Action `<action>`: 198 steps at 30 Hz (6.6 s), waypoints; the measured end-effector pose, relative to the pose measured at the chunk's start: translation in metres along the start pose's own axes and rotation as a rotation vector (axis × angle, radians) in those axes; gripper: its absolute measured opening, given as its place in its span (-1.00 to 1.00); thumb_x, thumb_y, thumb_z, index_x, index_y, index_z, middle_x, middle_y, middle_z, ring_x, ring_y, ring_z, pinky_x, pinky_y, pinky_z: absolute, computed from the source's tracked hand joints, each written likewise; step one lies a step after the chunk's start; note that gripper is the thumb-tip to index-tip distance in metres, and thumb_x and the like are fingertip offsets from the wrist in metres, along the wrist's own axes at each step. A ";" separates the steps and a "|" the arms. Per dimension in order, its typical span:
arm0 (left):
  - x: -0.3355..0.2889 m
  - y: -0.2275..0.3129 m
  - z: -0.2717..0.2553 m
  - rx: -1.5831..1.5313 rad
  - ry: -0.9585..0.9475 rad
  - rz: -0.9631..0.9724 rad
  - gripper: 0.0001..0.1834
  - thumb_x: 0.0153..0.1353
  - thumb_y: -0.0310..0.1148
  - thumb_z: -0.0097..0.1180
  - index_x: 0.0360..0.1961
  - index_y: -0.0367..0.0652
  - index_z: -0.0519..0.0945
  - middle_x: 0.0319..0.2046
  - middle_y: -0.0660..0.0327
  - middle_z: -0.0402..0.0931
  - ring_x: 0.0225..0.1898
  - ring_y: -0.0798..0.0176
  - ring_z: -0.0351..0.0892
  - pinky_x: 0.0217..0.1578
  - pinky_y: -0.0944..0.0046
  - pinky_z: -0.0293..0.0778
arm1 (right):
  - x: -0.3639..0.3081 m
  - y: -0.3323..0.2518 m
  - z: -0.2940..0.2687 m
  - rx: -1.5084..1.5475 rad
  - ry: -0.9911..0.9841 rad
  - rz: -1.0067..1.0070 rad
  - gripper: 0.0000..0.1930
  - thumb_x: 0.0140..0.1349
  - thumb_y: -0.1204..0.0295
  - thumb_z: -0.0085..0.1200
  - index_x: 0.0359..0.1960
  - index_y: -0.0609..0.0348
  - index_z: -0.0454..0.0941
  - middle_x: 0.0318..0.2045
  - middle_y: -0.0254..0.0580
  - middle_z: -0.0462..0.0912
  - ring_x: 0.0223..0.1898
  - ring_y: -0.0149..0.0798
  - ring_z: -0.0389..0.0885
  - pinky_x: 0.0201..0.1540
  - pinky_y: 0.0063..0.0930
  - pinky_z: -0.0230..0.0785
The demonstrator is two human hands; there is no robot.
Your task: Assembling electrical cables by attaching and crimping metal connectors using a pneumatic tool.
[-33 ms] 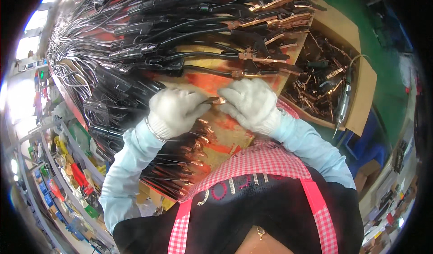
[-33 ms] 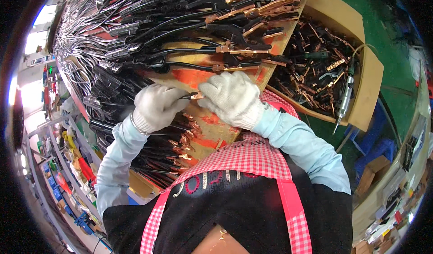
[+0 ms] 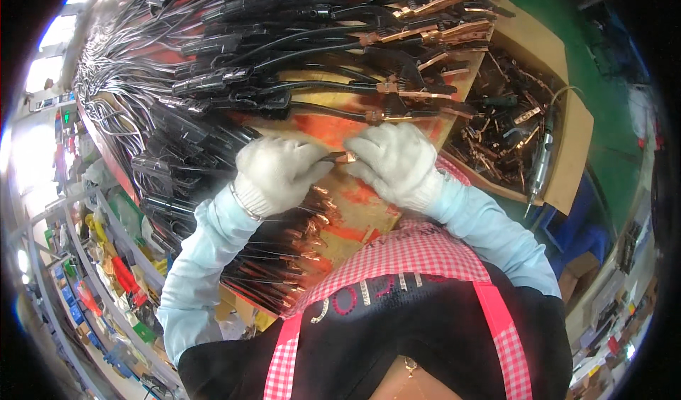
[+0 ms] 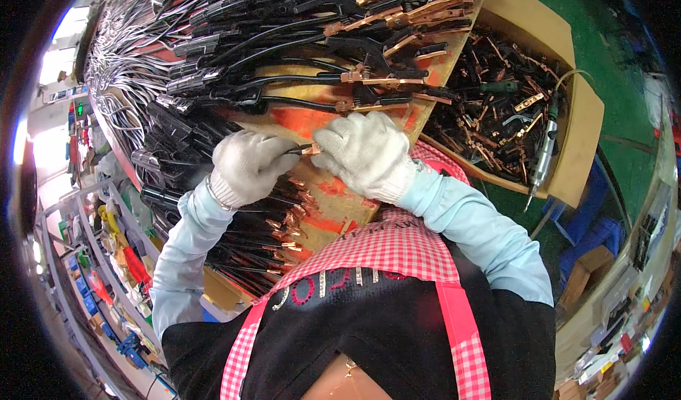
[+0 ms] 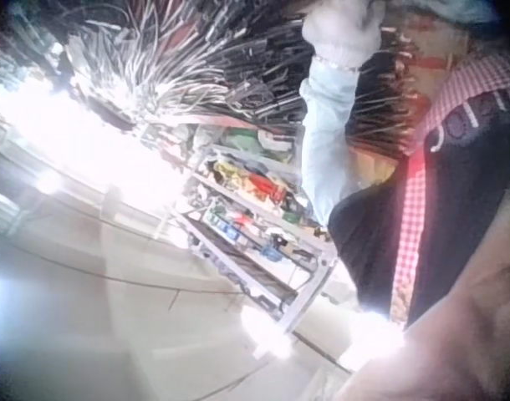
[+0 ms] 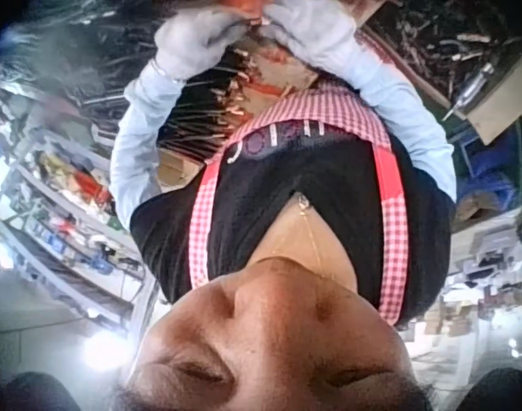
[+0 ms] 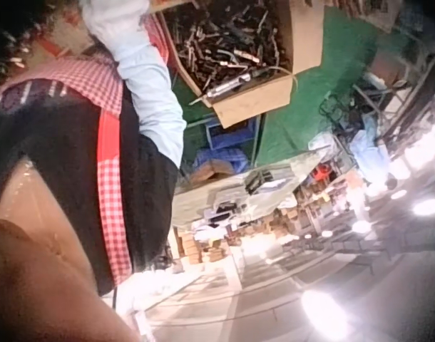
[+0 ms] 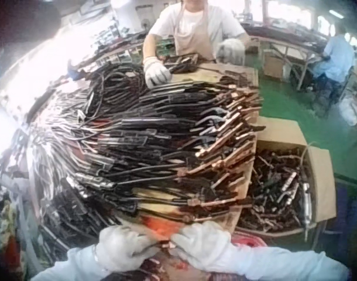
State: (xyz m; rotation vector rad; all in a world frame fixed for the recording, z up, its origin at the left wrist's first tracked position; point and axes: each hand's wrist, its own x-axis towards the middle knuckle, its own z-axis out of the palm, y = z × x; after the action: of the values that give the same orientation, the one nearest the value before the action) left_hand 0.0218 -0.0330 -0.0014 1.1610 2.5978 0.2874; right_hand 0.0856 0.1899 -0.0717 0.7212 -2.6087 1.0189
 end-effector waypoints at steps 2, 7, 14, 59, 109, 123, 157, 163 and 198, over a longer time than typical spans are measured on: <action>0.001 0.001 0.001 0.025 -0.021 -0.020 -0.79 0.24 -0.13 0.17 -0.32 0.02 0.71 -0.45 0.17 0.65 -0.38 -0.03 0.66 -0.36 0.00 0.54 | 0.001 0.001 0.001 -0.008 -0.041 0.015 -0.66 0.07 0.28 0.32 -0.14 0.10 0.60 -0.32 -0.22 0.64 -0.32 -0.09 0.62 -0.30 -0.20 0.43; 0.003 0.001 0.006 -0.022 0.005 -0.018 -0.80 0.23 -0.14 0.17 -0.37 0.01 0.69 -0.47 0.15 0.65 -0.39 -0.04 0.66 -0.38 -0.03 0.54 | 0.004 -0.001 -0.002 0.003 -0.059 0.001 -0.69 0.08 0.28 0.31 -0.16 0.10 0.59 -0.34 -0.22 0.63 -0.32 -0.08 0.62 -0.30 -0.18 0.43; 0.005 0.005 -0.001 0.037 -0.099 -0.044 -0.81 0.23 -0.14 0.17 -0.37 0.03 0.69 -0.45 0.14 0.66 -0.36 -0.05 0.68 -0.34 0.00 0.55 | 0.007 0.001 0.009 0.037 -0.101 -0.009 -0.71 0.12 0.26 0.28 -0.17 0.08 0.58 -0.37 -0.21 0.60 -0.33 -0.05 0.60 -0.31 -0.13 0.42; 0.034 0.020 0.030 0.028 0.073 -0.194 -0.70 0.15 -0.02 0.26 -0.20 0.08 0.74 -0.53 0.12 0.65 -0.45 -0.04 0.68 -0.45 0.01 0.55 | 0.054 -0.016 -0.066 1.447 0.696 0.231 -0.72 0.33 0.48 0.14 0.03 0.34 0.49 -0.42 -0.04 0.66 -0.57 -0.33 0.59 -0.54 -0.49 0.43; 0.027 0.019 0.042 -0.040 0.269 -0.175 -0.72 0.13 -0.08 0.29 -0.24 0.00 0.74 -0.51 0.10 0.65 -0.47 -0.07 0.66 -0.44 -0.02 0.54 | 0.053 0.005 -0.060 1.247 0.642 0.466 -0.78 0.30 0.41 0.10 -0.11 0.29 0.56 -0.47 -0.14 0.63 -0.53 -0.28 0.61 -0.49 -0.47 0.48; 0.075 0.030 0.024 -0.040 0.522 -0.029 -0.56 0.09 -0.25 0.38 -0.06 -0.23 0.59 -0.25 0.07 0.64 -0.28 -0.03 0.64 -0.20 0.06 0.54 | -0.232 0.175 -0.108 -0.327 0.492 1.453 -0.42 0.16 0.06 0.26 0.13 0.18 0.55 -0.16 -0.01 0.70 -0.14 -0.05 0.72 -0.07 -0.15 0.55; -0.070 0.018 -0.005 0.478 0.049 0.048 -0.72 -0.05 -0.20 0.30 -0.34 -0.04 0.55 -0.32 0.27 0.53 -0.13 0.11 0.56 0.02 0.07 0.49 | -0.093 0.039 -0.081 0.759 0.235 0.910 -0.63 0.43 0.21 0.04 0.10 0.20 0.56 -0.20 -0.28 0.62 -0.23 -0.47 0.53 -0.13 -0.55 0.43; -0.125 0.012 -0.010 0.586 -0.069 0.034 -0.73 -0.19 -0.15 0.26 -0.56 -0.05 0.47 -0.48 0.24 0.46 -0.23 0.10 0.56 0.16 0.01 0.45 | -0.061 -0.010 -0.054 0.376 0.076 0.475 -0.55 0.08 0.42 0.36 0.05 0.13 0.58 -0.25 -0.14 0.67 -0.25 -0.20 0.68 -0.11 -0.40 0.53; 0.003 -0.005 0.011 -0.421 0.057 -0.036 -0.75 0.24 -0.33 0.19 -0.08 -0.11 0.70 -0.27 0.08 0.69 -0.23 0.00 0.70 -0.22 0.12 0.59 | 0.000 -0.018 -0.019 -0.024 -0.014 0.180 -0.73 0.12 0.26 0.29 -0.20 0.08 0.60 -0.33 -0.20 0.59 -0.29 -0.13 0.64 -0.28 -0.30 0.49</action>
State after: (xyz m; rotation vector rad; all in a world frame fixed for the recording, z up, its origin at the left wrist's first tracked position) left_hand 0.0200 -0.0338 -0.0142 0.9651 2.4333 0.8230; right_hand 0.0961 0.1914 -0.0471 0.4962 -2.7329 1.0320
